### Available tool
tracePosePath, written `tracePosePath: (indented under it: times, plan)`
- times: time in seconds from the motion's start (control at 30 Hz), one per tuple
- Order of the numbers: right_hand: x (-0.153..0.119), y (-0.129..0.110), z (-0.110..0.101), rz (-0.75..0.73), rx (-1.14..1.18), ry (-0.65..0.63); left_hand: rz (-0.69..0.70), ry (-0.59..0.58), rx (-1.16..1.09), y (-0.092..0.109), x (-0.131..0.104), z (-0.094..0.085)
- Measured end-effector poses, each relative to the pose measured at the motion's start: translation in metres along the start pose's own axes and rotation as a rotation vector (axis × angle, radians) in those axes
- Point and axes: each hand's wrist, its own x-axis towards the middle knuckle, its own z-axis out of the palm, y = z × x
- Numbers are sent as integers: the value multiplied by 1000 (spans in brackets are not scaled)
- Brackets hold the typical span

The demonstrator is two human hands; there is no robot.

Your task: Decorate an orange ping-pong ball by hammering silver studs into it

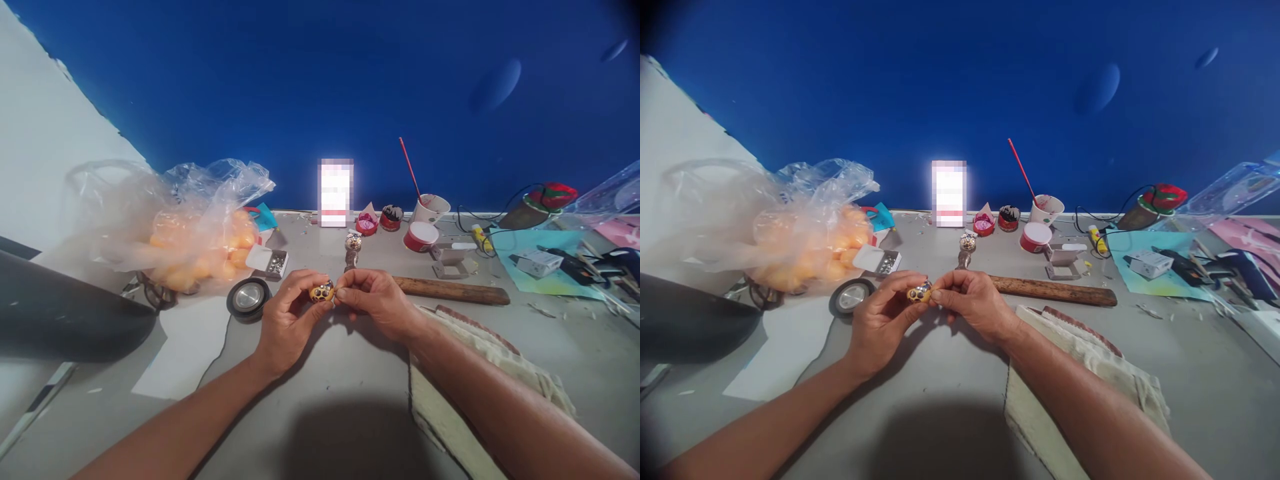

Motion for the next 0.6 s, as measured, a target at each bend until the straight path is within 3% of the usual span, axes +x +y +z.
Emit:
tracePosePath:
  times: [0.33, 0.6]
  plan:
    - [-1, -1, -1, -5, -29, 6, -40, 0, 10, 5, 1, 0]
    - [-2, 1, 0, -29, -48, 8, 14, -2, 62, 7, 2, -1]
